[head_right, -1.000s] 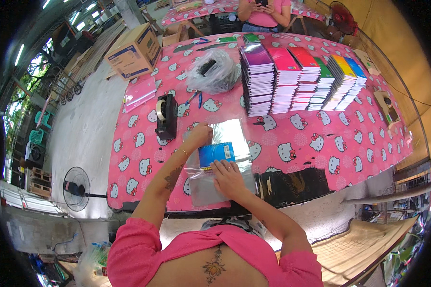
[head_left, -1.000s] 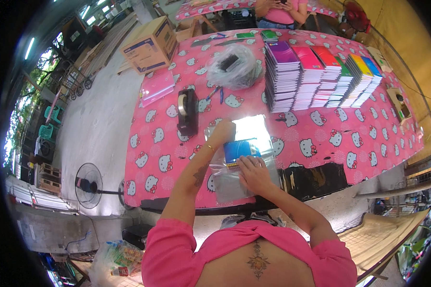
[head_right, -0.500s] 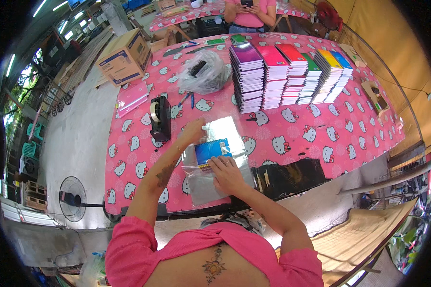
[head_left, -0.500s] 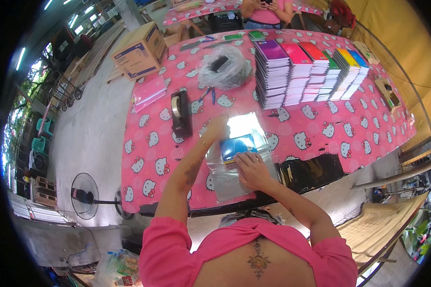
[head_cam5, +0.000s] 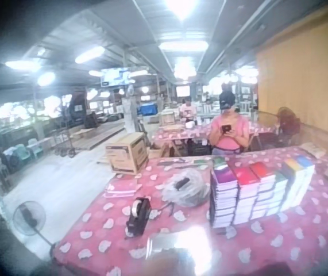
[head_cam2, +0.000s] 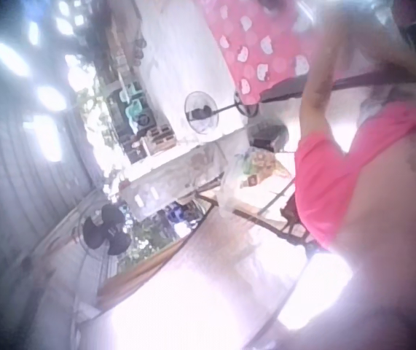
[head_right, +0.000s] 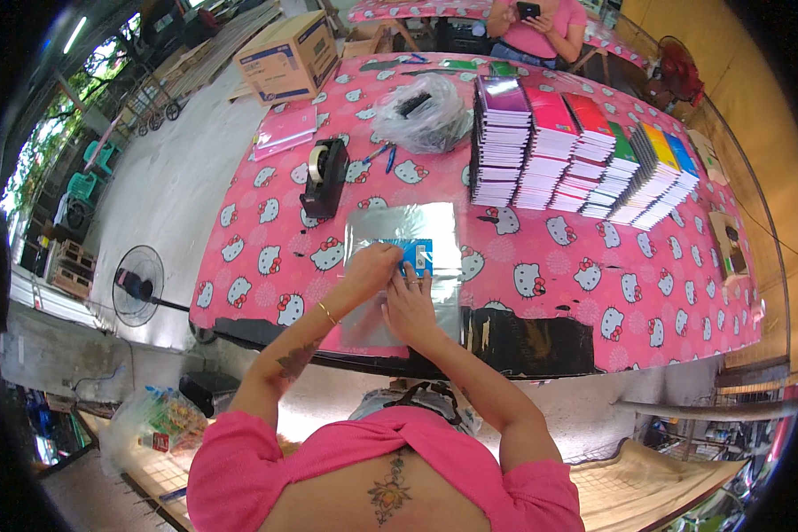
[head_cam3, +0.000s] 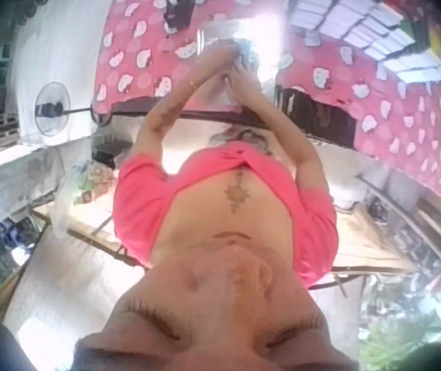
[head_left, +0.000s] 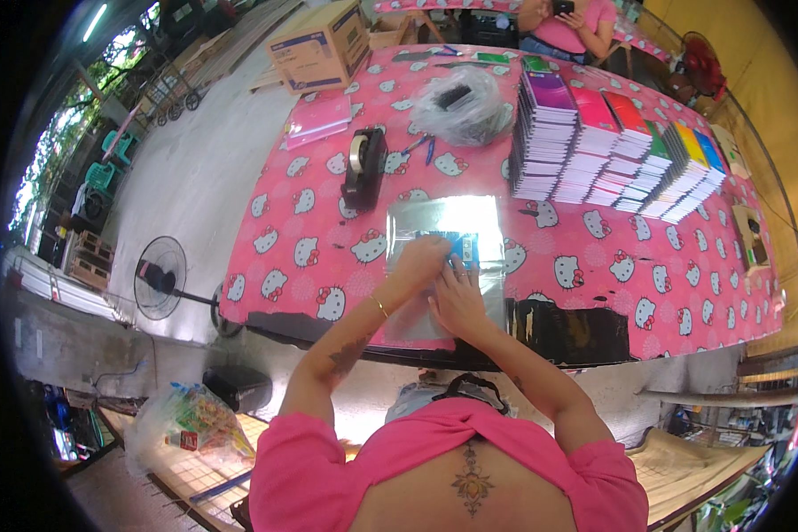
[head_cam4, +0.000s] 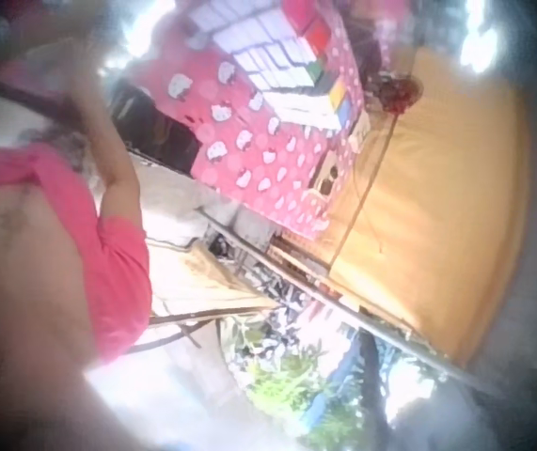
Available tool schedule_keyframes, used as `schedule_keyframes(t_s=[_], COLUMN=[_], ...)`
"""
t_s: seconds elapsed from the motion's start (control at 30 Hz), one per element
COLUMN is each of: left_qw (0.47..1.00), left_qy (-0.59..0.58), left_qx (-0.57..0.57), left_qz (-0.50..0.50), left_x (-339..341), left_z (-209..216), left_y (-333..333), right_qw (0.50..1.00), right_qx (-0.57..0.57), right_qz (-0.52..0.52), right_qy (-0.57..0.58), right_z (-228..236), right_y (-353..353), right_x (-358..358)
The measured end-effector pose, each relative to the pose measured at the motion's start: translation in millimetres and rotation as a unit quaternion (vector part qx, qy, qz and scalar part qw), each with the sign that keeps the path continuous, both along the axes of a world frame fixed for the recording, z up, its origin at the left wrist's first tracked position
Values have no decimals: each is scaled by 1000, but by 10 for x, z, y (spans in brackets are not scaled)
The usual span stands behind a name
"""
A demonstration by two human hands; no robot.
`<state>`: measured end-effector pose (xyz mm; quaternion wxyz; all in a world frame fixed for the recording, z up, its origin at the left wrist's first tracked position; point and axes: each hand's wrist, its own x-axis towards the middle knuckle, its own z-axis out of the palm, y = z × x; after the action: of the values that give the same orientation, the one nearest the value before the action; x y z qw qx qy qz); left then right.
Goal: The person organizes colored booklets by color and places them into clear plastic bags, securing each bag with tape.
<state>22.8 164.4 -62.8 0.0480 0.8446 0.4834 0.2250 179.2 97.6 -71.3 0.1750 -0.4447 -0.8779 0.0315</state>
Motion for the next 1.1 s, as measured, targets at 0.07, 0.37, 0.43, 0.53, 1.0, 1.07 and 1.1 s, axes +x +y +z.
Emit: schedule_keyframes(t_s=[0.07, 0.37, 0.43, 0.53, 1.0, 1.07, 1.1], left_qw=[999, 972, 966, 987, 999, 999, 998], left_qy=[-31, -134, -122, -76, 23, 2, -19], left_qx=[13, -147, -188, -92, -6, -17, -30], left_qz=[40, 127, 130, 112, 38, 43, 43], left_x=[188, 196, 250, 255, 247, 211, 204], left_z=[-23, 39, 216, -93, -134, -193, -165], left_y=[-144, -265, -232, -263, -356, -358, -363], right_qw=[1000, 991, 977, 862, 994, 994, 994], right_qx=[7, -93, -150, -207, 51, 67, 81], right_qz=[6, 43, 26, -128, 73, 76, 73], right_qy=[-30, 81, 147, 445, 55, 42, 29], right_z=[-219, -159, -253, -313, 205, -46, -65], right_y=[72, 235, 424, 841, 321, 389, 397], right_x=[62, 180, 296, 475, 553, 504, 492])
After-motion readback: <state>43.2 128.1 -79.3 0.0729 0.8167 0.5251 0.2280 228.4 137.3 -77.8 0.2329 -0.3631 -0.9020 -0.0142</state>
